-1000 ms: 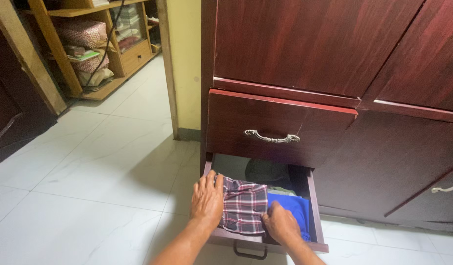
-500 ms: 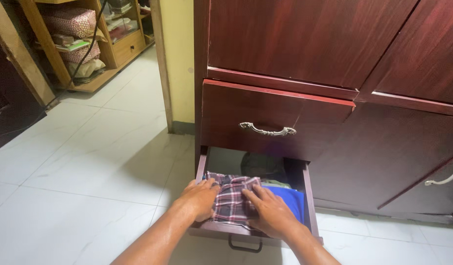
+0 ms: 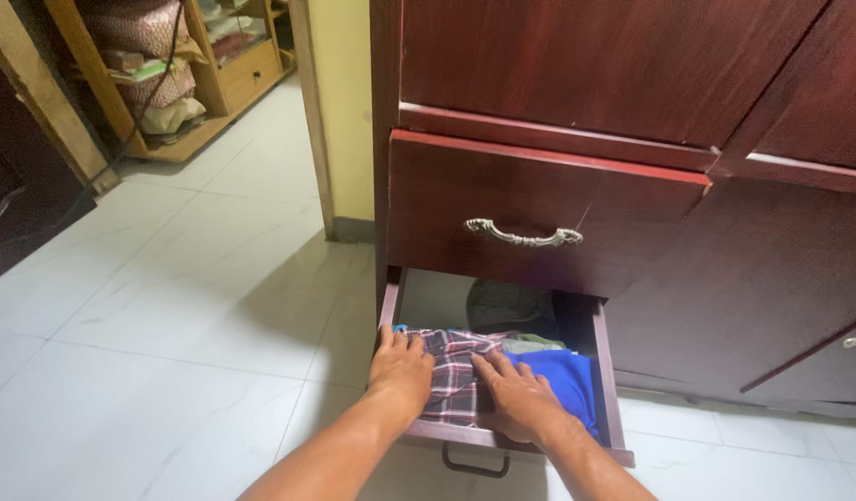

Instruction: The person opens a wooden drawer and folds several pieces of clothing, including a teal cloth, a blue shirt, a white cloth, a plaid shirt, and a gray cloth. Each item is folded by hand and placed back into the drawer in an organized manner.

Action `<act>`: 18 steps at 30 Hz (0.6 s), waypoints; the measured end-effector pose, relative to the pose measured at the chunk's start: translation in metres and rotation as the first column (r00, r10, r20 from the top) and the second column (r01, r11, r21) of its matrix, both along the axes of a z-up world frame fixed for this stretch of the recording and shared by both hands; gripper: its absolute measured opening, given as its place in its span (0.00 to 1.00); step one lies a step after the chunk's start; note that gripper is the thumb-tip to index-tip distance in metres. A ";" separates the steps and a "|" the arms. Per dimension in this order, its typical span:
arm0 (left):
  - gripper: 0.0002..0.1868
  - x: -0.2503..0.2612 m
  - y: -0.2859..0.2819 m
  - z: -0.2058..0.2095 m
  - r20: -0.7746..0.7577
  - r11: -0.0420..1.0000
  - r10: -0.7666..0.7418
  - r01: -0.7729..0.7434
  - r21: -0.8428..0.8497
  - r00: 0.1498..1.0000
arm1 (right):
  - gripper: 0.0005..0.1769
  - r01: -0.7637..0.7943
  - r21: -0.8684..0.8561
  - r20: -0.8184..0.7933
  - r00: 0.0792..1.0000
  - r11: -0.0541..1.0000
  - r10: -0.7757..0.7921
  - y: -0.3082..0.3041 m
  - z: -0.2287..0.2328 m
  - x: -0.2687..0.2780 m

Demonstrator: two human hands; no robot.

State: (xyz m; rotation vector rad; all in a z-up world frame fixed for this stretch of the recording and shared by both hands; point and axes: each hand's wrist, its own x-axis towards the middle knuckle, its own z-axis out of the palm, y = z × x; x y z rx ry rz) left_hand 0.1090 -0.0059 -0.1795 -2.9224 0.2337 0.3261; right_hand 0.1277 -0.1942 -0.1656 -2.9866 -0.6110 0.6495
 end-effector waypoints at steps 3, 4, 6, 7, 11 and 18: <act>0.36 0.010 -0.013 0.001 -0.161 0.986 -0.053 0.078 0.150 0.986 | 0.57 0.011 0.037 0.000 1.000 0.999 -0.011 0.003 -0.011 0.007; 0.35 0.011 -0.017 0.001 -0.150 0.980 -0.077 0.102 0.172 0.986 | 0.58 -0.007 0.046 0.011 1.000 0.999 0.006 0.004 -0.015 0.008; 0.34 0.015 -0.022 0.002 -0.151 0.978 -0.092 0.117 0.172 0.984 | 0.60 -0.037 0.064 0.046 0.998 0.997 0.034 0.004 -0.019 0.015; 0.34 0.016 -0.022 0.000 -0.167 0.983 -0.080 0.105 0.150 0.983 | 0.61 -0.022 0.075 0.043 0.999 0.997 0.018 0.004 -0.021 0.017; 0.29 0.019 -0.015 -0.019 -0.109 1.000 -0.012 0.014 0.019 0.994 | 0.59 -0.001 0.132 0.059 0.998 0.991 -0.007 0.000 -0.026 0.016; 0.19 0.024 -0.001 -0.048 0.128 0.988 -0.017 0.036 -0.148 0.992 | 0.56 -0.037 0.215 0.092 0.996 0.976 0.017 -0.008 -0.024 0.013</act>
